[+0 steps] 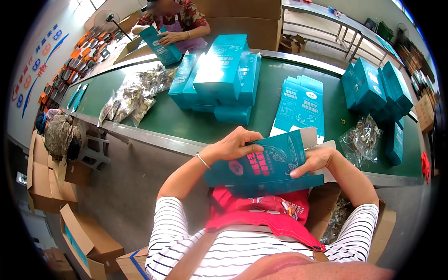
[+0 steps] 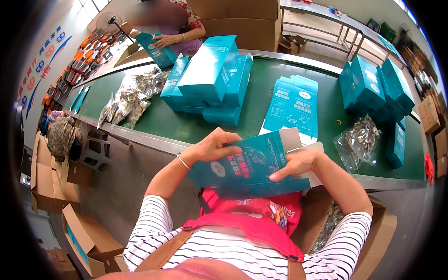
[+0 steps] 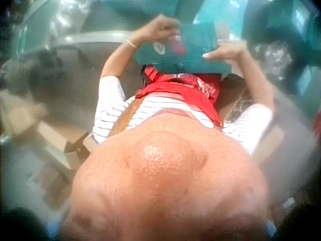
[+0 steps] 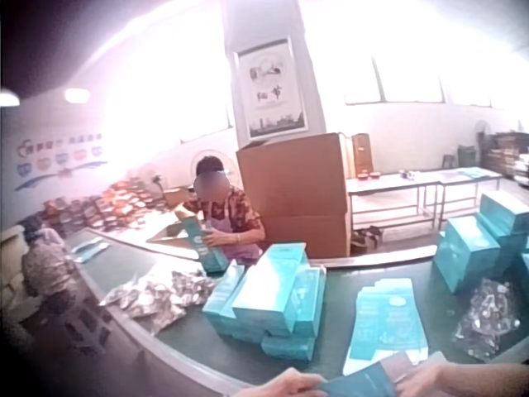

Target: The person assembles teal-colored cardboard boxes by folding the flaps and tucking them into place. They then pick up clear plastic bags containing dried food items from a larger cardboard box and place them inside the assembled teal boxes. The person repeats this process, folding boxes and filling them with the packaged items.

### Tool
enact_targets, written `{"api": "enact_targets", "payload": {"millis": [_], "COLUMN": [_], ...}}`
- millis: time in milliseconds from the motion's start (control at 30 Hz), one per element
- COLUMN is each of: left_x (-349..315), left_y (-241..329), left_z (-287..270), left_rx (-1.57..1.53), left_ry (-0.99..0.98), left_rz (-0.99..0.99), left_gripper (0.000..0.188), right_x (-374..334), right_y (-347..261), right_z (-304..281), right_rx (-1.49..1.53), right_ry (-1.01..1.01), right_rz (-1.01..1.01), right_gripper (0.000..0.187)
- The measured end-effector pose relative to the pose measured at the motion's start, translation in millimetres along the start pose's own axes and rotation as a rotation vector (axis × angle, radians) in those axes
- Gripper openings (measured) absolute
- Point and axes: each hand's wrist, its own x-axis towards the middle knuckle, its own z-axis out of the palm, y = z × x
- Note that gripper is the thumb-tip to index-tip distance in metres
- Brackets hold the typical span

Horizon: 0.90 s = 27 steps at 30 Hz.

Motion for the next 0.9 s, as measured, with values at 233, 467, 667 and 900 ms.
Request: {"api": "enact_targets", "payload": {"millis": [233,467,667,900], "left_x": [-10.1,-25.0,-26.3,-33.8], "left_y": [22.6,22.3,41.4,36.8], "left_z": [18.9,47.2,43.5,37.1], "left_rx": [0.771,0.798,0.836,0.957], "left_ry": [0.272,0.174,0.200,0.280], "left_rz": [0.129,0.032,0.109,0.321], "left_gripper": [0.075,0.125,0.102,0.040], "right_x": [23.7,29.3,25.3,0.2], "right_y": [37.7,38.2,37.2,43.8], "right_z": [-6.5,-1.8,16.2,5.6], "right_rx": [0.644,0.967,0.888,0.526], "right_ry": [0.218,0.162,-0.041,-0.123], "right_rz": [-0.248,-0.406,-0.500,-0.751], "right_gripper": [0.052,0.066,0.084,0.076]}}
